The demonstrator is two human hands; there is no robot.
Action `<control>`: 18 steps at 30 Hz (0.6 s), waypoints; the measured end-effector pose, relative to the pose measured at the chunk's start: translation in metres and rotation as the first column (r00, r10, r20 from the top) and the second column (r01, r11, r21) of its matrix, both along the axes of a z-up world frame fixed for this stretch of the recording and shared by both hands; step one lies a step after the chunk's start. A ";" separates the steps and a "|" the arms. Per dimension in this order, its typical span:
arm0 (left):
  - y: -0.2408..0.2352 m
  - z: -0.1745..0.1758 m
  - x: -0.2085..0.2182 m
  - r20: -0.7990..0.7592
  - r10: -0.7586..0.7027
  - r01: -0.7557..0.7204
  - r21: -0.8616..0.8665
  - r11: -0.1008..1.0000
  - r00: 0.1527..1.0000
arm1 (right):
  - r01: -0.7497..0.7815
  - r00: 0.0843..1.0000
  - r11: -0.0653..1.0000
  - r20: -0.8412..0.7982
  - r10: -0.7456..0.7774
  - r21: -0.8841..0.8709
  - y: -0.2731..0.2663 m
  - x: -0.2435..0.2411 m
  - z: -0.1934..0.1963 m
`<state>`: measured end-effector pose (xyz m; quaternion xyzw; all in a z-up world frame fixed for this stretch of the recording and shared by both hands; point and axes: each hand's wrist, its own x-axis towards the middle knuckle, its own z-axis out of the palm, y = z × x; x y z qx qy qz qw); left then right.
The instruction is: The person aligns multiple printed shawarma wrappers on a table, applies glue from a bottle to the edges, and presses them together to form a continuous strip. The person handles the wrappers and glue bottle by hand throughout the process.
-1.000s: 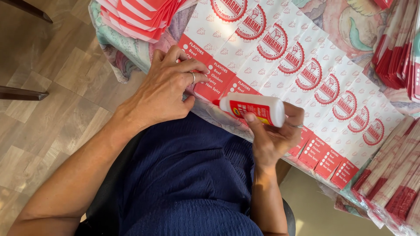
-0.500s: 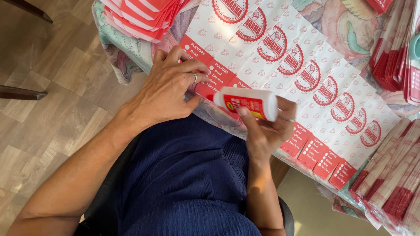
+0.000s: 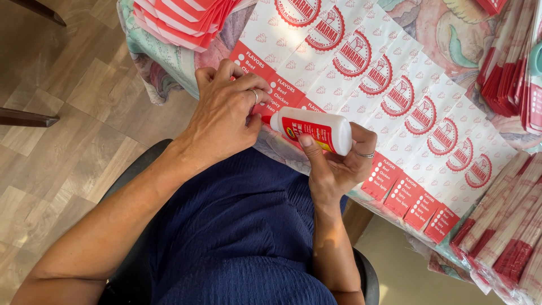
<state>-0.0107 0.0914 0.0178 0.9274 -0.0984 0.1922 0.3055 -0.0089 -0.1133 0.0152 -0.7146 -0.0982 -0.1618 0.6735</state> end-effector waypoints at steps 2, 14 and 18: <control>0.001 -0.001 0.000 -0.001 0.000 0.000 0.002 1.000 1.000 | 0.007 1.000 1.000 -0.021 -0.007 0.011 -0.006 -0.002 0.002; 0.002 -0.001 -0.001 0.010 -0.017 0.017 0.014 1.000 1.000 | -0.007 1.000 0.999 0.021 0.007 0.034 0.009 0.003 -0.007; 0.002 -0.003 -0.002 0.025 -0.025 0.025 0.031 0.999 0.999 | 0.011 1.000 1.000 0.029 -0.011 0.016 0.001 0.003 -0.006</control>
